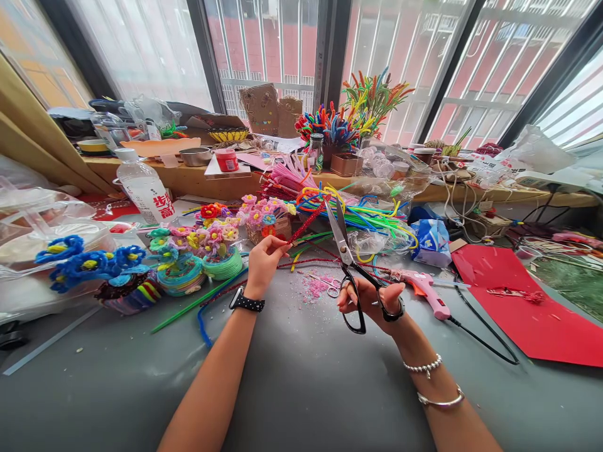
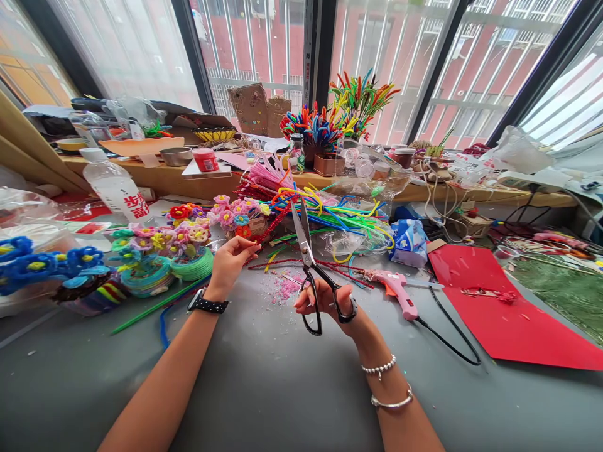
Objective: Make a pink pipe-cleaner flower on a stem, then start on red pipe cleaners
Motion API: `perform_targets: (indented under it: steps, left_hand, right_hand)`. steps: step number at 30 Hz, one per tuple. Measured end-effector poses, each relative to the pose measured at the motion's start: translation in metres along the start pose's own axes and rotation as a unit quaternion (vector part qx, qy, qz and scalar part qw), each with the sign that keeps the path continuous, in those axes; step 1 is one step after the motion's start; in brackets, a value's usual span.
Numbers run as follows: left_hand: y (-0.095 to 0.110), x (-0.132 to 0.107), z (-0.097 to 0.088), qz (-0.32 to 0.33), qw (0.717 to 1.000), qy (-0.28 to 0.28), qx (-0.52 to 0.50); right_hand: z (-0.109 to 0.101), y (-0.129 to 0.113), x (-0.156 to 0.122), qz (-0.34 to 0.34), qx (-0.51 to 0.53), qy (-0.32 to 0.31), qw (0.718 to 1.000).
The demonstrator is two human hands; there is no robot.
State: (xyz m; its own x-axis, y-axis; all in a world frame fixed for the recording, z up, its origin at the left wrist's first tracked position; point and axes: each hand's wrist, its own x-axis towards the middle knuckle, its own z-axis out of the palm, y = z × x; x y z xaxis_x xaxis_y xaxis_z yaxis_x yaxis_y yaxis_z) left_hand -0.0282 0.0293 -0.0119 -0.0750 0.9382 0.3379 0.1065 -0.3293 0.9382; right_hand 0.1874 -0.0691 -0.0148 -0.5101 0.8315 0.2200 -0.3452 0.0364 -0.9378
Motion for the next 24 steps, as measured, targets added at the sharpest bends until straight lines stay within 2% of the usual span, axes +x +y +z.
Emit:
perform_targets:
  steps: [7, 17, 24]
  left_hand:
    - [0.0031, -0.0005, -0.0013, -0.009, 0.999, 0.013, 0.037]
    - [0.0031, -0.0004, -0.0003, 0.009, 0.999, 0.003, 0.047]
    - [0.0042, -0.0011, 0.0001, 0.01, 0.999, -0.001, 0.036]
  right_hand:
    - [-0.0015, 0.0011, -0.0005, -0.003, 0.004, -0.02, 1.0]
    - [-0.0046, -0.0029, -0.0043, -0.007, -0.008, 0.025, 1.0]
    - [-0.0034, -0.0062, -0.0054, 0.007, -0.005, 0.022, 1.0]
